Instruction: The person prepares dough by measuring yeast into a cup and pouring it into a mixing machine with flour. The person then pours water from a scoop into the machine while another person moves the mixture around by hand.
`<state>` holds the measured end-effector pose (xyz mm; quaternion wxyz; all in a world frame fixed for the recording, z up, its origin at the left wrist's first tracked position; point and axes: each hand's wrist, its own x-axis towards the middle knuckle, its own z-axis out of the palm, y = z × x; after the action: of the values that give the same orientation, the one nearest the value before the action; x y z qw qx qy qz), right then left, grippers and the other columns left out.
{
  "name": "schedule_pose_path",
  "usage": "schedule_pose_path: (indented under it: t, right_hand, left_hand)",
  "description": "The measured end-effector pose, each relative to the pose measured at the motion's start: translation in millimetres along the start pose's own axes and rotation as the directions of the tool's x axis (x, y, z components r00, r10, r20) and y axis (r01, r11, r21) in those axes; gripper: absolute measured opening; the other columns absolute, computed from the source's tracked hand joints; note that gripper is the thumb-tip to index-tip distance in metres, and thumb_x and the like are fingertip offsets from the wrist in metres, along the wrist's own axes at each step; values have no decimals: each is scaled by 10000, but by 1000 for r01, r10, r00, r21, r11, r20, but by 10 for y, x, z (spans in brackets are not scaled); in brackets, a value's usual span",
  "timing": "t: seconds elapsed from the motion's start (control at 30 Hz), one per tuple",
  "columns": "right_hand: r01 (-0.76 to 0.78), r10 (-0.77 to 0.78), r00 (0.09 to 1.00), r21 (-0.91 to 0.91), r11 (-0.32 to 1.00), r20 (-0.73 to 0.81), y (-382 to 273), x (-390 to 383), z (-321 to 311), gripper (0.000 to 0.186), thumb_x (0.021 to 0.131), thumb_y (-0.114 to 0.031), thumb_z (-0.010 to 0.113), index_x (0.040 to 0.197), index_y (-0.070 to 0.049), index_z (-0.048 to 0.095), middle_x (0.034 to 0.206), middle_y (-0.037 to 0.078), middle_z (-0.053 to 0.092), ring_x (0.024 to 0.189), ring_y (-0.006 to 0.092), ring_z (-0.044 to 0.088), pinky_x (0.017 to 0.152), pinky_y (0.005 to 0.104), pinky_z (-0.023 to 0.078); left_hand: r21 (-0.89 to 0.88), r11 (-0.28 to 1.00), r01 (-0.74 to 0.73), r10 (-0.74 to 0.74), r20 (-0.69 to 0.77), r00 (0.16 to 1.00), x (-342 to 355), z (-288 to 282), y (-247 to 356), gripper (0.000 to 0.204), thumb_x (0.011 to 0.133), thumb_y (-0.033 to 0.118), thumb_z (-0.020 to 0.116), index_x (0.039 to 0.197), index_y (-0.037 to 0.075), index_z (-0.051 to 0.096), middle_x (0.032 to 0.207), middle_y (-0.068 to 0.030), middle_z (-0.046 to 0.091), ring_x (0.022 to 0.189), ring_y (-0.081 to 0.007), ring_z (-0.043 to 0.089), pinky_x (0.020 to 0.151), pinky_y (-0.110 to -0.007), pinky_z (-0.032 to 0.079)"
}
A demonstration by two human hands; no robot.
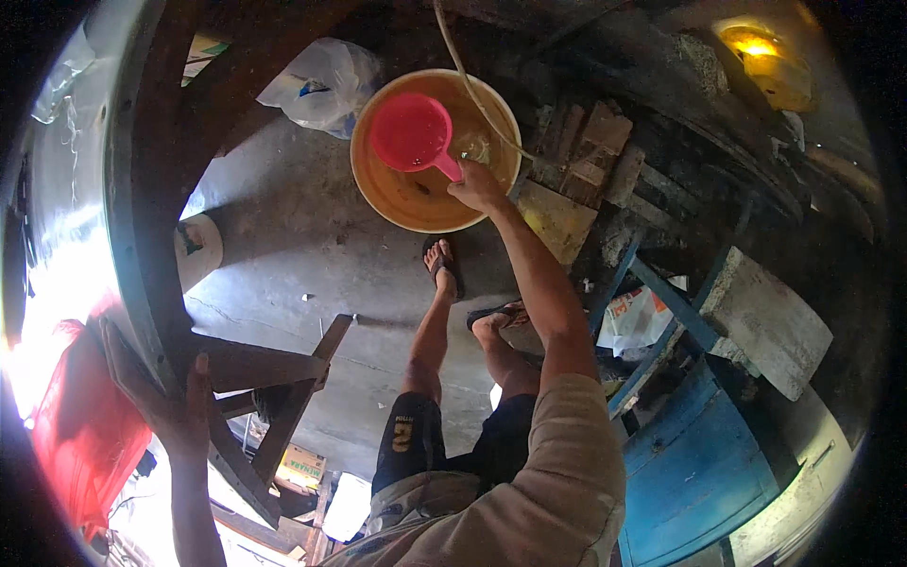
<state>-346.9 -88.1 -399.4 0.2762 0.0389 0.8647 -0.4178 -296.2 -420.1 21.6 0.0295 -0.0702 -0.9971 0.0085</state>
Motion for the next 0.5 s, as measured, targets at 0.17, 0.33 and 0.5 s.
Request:
schedule_pose_path:
  t: [0.17, 0.33, 0.5]
  right_hand:
    - [20, -25, 999, 102, 995, 44, -155, -309, -242, 361, 682, -145, 613, 1005, 11, 569, 851, 214, 620, 837, 331, 621, 747, 409, 477]
    - [116, -114, 993, 68, 991, -39, -357, -874, -563, 381, 676, -116, 620, 1032, 7, 560, 867, 210, 625, 830, 330, 626, 729, 412, 482]
    - [222, -213, 974, 127, 967, -83, -786, -1672, -983, 312, 682, -76, 611, 977, -3, 543, 773, 158, 590, 720, 236, 597, 663, 355, 454]
  left_hand:
    - [22, 999, 34, -34, 3, 999, -14, -25, 21, 913, 750, 382, 705, 1374, -48, 196, 1402, -246, 257, 1308, -398, 235, 1069, -510, 186]
    - [32, 999, -26, 27, -37, 999, 25, -46, 36, 896, 757, 360, 702, 1378, -43, 198, 1406, -237, 267, 1311, -382, 240, 1074, -490, 174]
    - [19, 999, -36, 37, -79, 996, -51, -75, 32, 870, 759, 344, 700, 1380, -24, 216, 1403, -217, 286, 1313, -371, 245, 1071, -489, 164]
